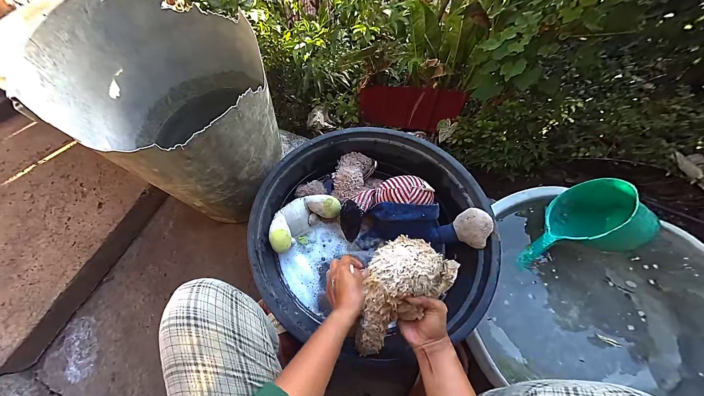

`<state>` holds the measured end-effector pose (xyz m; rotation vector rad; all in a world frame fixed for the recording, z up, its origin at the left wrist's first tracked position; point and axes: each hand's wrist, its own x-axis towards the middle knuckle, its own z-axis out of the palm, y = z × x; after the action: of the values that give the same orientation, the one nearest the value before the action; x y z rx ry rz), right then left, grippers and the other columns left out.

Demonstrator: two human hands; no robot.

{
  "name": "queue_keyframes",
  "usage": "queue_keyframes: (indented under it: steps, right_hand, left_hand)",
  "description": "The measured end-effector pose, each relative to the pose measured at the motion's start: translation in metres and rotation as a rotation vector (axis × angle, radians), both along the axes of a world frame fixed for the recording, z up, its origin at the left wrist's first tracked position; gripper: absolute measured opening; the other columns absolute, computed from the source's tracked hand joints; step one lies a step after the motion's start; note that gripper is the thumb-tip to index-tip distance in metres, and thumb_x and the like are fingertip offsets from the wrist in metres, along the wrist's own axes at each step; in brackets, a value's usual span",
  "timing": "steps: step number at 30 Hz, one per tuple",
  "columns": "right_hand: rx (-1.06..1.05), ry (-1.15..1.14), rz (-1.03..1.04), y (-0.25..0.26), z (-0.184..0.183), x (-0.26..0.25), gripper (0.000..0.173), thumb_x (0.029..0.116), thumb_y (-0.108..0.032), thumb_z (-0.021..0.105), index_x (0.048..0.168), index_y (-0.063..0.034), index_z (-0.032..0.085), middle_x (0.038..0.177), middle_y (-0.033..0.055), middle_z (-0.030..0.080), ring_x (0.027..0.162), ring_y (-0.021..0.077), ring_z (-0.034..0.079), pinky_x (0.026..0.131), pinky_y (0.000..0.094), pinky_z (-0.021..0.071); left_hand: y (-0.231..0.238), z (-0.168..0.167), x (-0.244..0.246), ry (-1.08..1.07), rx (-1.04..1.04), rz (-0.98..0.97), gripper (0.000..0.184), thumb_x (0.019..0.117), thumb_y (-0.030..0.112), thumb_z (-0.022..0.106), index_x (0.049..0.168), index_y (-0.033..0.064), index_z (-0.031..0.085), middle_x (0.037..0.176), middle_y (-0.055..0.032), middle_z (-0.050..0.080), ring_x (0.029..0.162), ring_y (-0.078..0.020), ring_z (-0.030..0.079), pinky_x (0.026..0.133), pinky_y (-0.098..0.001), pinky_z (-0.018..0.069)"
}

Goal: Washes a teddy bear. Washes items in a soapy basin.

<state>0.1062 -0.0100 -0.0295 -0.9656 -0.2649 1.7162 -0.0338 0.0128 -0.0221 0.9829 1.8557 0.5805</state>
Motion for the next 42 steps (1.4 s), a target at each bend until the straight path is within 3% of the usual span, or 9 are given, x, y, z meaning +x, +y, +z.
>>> queue_keyframes:
  steps: [6,11,17,21,24,27,32,37,42]
  right_hand:
    - [0.023,0.048,0.014,0.001,-0.007,0.006,0.019,0.0693,-0.004,0.055,0.084,-0.0106,0.064,0.077,0.0038,0.073,0.071,0.0111,0.072,0.063,0.0304,0.0611]
    - [0.025,-0.025,0.246,-0.014,-0.001,0.004,0.035,0.0542,0.002,0.063,0.086,-0.0145,0.067,0.078,0.0001,0.075,0.069,0.0086,0.072,0.062,0.0299,0.0607]
    - [0.116,0.051,0.131,-0.012,-0.02,0.007,0.017,0.0664,-0.019,0.079,0.083,-0.021,0.073,0.077,-0.0029,0.075,0.07,0.005,0.071,0.063,0.0262,0.0604]
    - [0.051,-0.043,0.233,-0.012,-0.011,0.009,0.031,0.0543,-0.003,0.067,0.083,-0.015,0.068,0.077,0.0004,0.075,0.069,0.0091,0.071,0.062,0.03,0.0604]
    - [0.12,-0.042,0.308,-0.014,-0.008,0.015,0.037,0.0494,-0.007,0.08,0.084,-0.0191,0.073,0.078,-0.0027,0.076,0.068,0.006,0.071,0.061,0.027,0.0607]
    - [0.157,-0.091,0.313,-0.012,-0.007,0.014,0.045,0.0491,-0.005,0.082,0.091,-0.0177,0.07,0.079,-0.0041,0.075,0.069,0.0054,0.071,0.061,0.0271,0.0608]
    - [-0.077,-0.105,-0.004,-0.007,-0.005,-0.012,0.027,0.072,0.005,0.048,0.093,-0.0091,0.057,0.077,0.0027,0.07,0.069,0.0116,0.07,0.061,0.0312,0.0601]
    - [-0.16,-0.04,-0.199,0.002,0.005,-0.012,0.021,0.0914,-0.007,0.035,0.09,-0.0105,0.056,0.074,0.0023,0.067,0.068,0.0112,0.068,0.061,0.0309,0.0588]
    - [-0.172,-0.113,-0.212,0.005,0.014,-0.013,0.019,0.0906,0.0,0.04,0.093,-0.0066,0.057,0.076,0.0051,0.068,0.068,0.0125,0.069,0.06,0.0303,0.059]
  left_hand:
    - [-0.013,0.04,0.039,0.2,0.4,-0.101,0.034,0.1063,0.023,0.048,0.124,0.0021,0.068,0.12,-0.0228,0.063,0.111,-0.0372,0.065,0.089,-0.0508,0.0565]
    - [0.04,0.029,-0.007,-0.368,0.183,-0.084,0.033,0.1116,0.02,0.041,0.127,-0.0007,0.061,0.126,-0.0212,0.062,0.118,-0.0281,0.059,0.103,-0.0477,0.0463]
    - [-0.009,0.05,0.043,0.352,0.561,-0.296,0.033,0.1034,0.02,0.048,0.127,0.0159,0.071,0.141,-0.0168,0.061,0.127,-0.0404,0.058,0.096,-0.0588,0.0473]
    - [0.026,0.035,0.0,-0.195,0.291,-0.319,0.036,0.1092,0.022,0.041,0.128,0.0036,0.065,0.134,-0.0185,0.061,0.128,-0.0321,0.055,0.106,-0.0526,0.0455]
    - [0.03,0.003,-0.019,-0.645,0.172,-0.241,0.039,0.1119,0.016,0.03,0.128,-0.0087,0.055,0.127,-0.0217,0.059,0.114,-0.0196,0.058,0.103,-0.0365,0.0464]
    - [0.016,-0.02,-0.017,-0.421,0.041,-0.171,0.046,0.1127,0.017,0.028,0.145,-0.0058,0.051,0.149,-0.0252,0.052,0.141,-0.031,0.048,0.119,-0.0504,0.034]
    - [0.025,-0.039,-0.023,-0.077,-0.192,-0.197,0.042,0.1077,0.029,0.042,0.145,0.0105,0.049,0.142,-0.0229,0.057,0.136,-0.0411,0.052,0.106,-0.0679,0.0415]
    - [-0.014,0.016,0.038,0.093,0.279,-0.208,0.036,0.105,0.029,0.048,0.133,0.0157,0.066,0.131,-0.0204,0.062,0.128,-0.0391,0.055,0.105,-0.0642,0.0386]
    - [-0.02,-0.016,0.039,0.261,0.519,-0.217,0.04,0.1039,0.037,0.051,0.124,0.0095,0.071,0.115,-0.0201,0.069,0.114,-0.0396,0.063,0.1,-0.0614,0.0417]
